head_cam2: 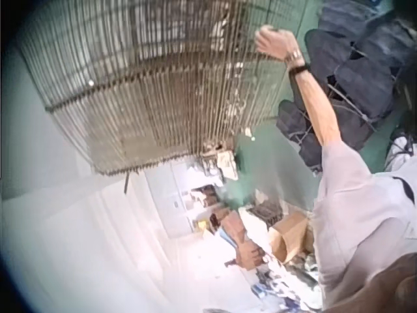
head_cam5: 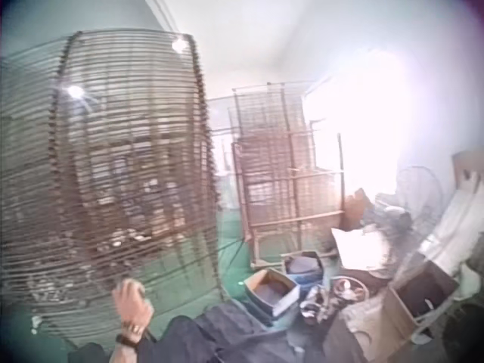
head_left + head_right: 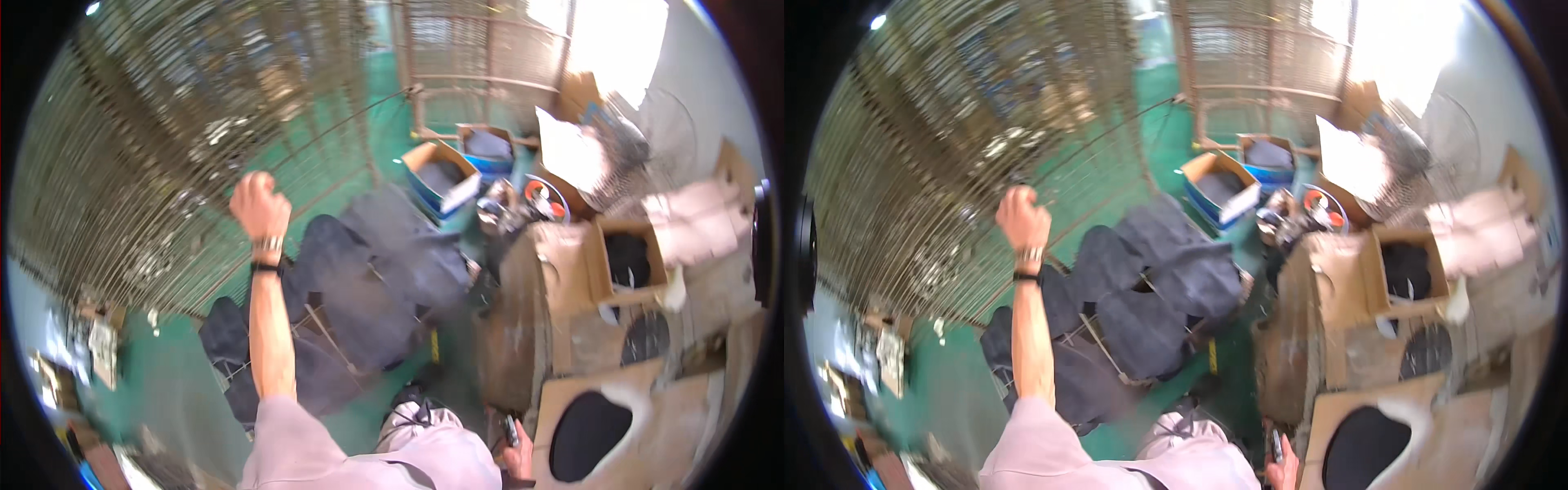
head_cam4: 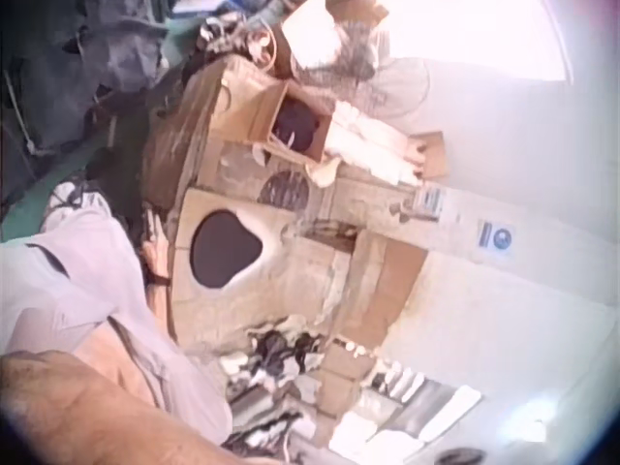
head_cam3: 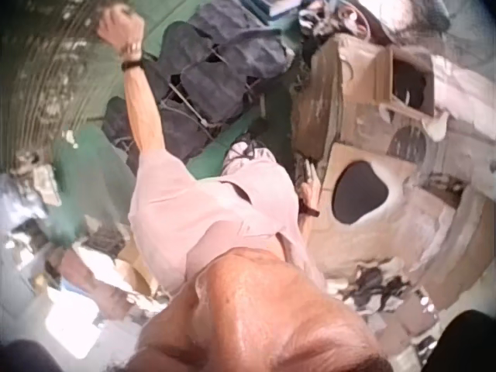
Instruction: The person repeatedly picks up black, heart-shaped parts from a wire rack, places them on a cardboard surface, and sprays them with a handheld spray gun. After spraying, the person returns the parts to the rack and repeats the process with new items.
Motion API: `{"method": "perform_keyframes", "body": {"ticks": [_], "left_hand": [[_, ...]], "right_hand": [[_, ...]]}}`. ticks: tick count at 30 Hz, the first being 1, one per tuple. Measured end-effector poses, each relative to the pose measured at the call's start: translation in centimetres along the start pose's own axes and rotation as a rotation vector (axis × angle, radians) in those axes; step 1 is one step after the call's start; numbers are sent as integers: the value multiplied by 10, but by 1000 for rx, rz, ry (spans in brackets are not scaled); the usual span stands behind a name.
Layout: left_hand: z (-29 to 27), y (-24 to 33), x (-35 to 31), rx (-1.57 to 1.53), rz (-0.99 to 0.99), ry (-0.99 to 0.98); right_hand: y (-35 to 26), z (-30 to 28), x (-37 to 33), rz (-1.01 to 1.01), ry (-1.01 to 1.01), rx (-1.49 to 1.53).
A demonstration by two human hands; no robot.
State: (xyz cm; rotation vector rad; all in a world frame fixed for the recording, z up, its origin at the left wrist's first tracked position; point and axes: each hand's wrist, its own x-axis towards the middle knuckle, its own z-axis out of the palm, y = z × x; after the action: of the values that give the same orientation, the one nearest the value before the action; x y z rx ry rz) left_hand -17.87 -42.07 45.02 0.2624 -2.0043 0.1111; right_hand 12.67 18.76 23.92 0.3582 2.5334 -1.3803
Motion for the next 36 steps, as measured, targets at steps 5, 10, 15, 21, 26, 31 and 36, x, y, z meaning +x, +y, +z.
{"method": "perform_keyframes", "body": {"ticks": [5,10,15,21,26,31,36], "left_hand": [[-62,125,-192,-326,-138,-452],[-33,134,-388,-435,-399,-1344],[13,183,-448,-666,-254,-1845],[87,222,-535,-754,-739,-2809],[30,245,-537,-800,-353,-2382],[38,272,-525,-687,10,-2427],[32,298,-503,-614,-225,-2382]], "right_hand": [[15,-9,-26,171,132,-80],[8,-13,-66,226,282,34],[-3,-26,-123,334,531,149],[-53,-66,-193,330,844,160],[-66,-80,-259,472,1083,197],[-71,-100,-278,443,1239,163],[-78,-120,-272,324,1049,160]]}}
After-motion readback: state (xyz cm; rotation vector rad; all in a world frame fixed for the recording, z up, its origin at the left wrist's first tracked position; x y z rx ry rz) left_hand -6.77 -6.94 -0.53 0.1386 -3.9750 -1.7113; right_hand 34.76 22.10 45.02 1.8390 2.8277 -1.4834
